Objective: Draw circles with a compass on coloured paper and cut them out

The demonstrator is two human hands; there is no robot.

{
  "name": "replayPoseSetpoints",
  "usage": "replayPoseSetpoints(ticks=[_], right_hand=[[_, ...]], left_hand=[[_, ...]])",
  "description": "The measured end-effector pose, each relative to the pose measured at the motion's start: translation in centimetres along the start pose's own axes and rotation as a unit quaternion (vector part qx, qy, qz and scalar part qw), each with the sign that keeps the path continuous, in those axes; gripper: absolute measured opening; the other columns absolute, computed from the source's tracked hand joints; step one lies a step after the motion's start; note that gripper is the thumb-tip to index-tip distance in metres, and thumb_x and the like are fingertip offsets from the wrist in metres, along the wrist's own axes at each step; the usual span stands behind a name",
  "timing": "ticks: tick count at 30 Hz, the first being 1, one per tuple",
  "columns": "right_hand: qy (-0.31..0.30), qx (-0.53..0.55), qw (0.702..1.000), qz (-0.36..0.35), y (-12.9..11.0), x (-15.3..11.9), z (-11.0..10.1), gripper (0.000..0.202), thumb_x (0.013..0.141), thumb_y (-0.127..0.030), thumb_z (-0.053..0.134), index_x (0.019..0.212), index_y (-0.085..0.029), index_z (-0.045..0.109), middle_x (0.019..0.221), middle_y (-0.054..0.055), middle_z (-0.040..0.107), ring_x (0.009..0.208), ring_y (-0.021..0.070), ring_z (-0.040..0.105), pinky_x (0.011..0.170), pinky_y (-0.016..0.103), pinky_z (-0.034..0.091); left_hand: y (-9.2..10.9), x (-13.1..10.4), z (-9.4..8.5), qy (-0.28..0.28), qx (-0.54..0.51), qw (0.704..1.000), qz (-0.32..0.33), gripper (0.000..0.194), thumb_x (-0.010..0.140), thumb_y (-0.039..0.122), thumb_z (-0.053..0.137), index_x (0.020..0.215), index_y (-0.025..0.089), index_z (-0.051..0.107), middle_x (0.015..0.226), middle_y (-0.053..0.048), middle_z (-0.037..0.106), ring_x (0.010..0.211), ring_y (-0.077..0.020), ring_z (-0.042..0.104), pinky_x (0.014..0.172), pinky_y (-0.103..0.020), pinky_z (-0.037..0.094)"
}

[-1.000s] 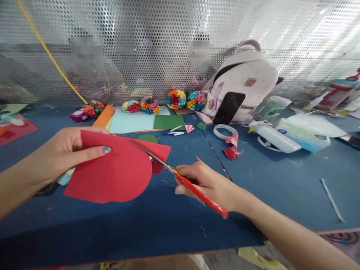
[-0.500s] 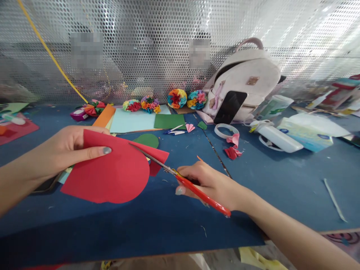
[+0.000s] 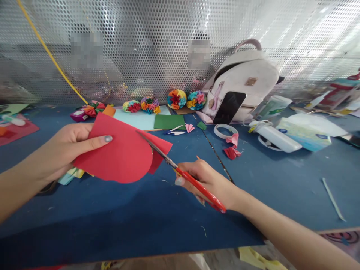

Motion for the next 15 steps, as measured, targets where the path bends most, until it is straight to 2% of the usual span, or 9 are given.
replayPoseSetpoints(ticks=[4, 7, 12, 15], right_hand=[[0.031, 0.022, 0.999, -0.002, -0.3, 0.2, -0.6, 0.059, 0.095, -0.078, 0.052, 0.077, -0.022, 0.048, 0.061, -0.005, 0.046, 0.046, 0.0097, 0.046, 0.039, 0.022, 0.04], [0.016, 0.045, 0.999, -0.01, -0.5, 0.2, -0.4, 0.059, 0.097, -0.078, 0.048, 0.081, -0.022, 0.05, 0.065, -0.004, 0.047, 0.05, 0.0105, 0.044, 0.043, 0.023, 0.04], [-0.026, 0.085, 0.995, -0.046, -1.3, 0.2, 0.6, 0.052, 0.098, -0.074, 0.052, 0.091, -0.023, 0.048, 0.076, -0.003, 0.04, 0.059, 0.0111, 0.034, 0.049, 0.026, 0.03], [-0.051, 0.054, 0.994, -0.077, -2.1, 0.2, 0.9, 0.049, 0.1, -0.073, 0.049, 0.099, -0.023, 0.049, 0.087, 0.0, 0.039, 0.069, 0.0146, 0.033, 0.058, 0.029, 0.032]], left_hand=[[0.0, 0.2, 0.5, -0.02, -0.02, 1.0, 0.005, 0.037, 0.084, 0.042, 0.086, 0.112, 0.019, 0.082, 0.103, -0.007, 0.085, 0.085, -0.0228, 0.083, 0.079, -0.031, 0.069], [0.1, 0.2, 0.4, -0.011, -0.004, 1.0, 0.025, 0.04, 0.085, 0.045, 0.085, 0.116, 0.019, 0.081, 0.11, -0.007, 0.084, 0.093, -0.0237, 0.082, 0.088, -0.035, 0.068], [0.2, -0.1, 0.3, -0.005, 0.017, 1.0, 0.022, 0.039, 0.086, 0.045, 0.085, 0.112, 0.017, 0.082, 0.104, -0.007, 0.085, 0.087, -0.0223, 0.082, 0.085, -0.033, 0.068], [0.3, -0.2, 0.4, -0.006, 0.022, 0.999, 0.023, 0.031, 0.087, 0.042, 0.084, 0.105, 0.018, 0.084, 0.093, -0.005, 0.086, 0.077, -0.0201, 0.081, 0.075, -0.028, 0.068]])
Point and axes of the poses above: each hand's wrist, its own x-axis towards the middle knuckle, its own z-axis out of the palm, y = z × x, the point moved 10 cm from there along x, towards the middle knuckle
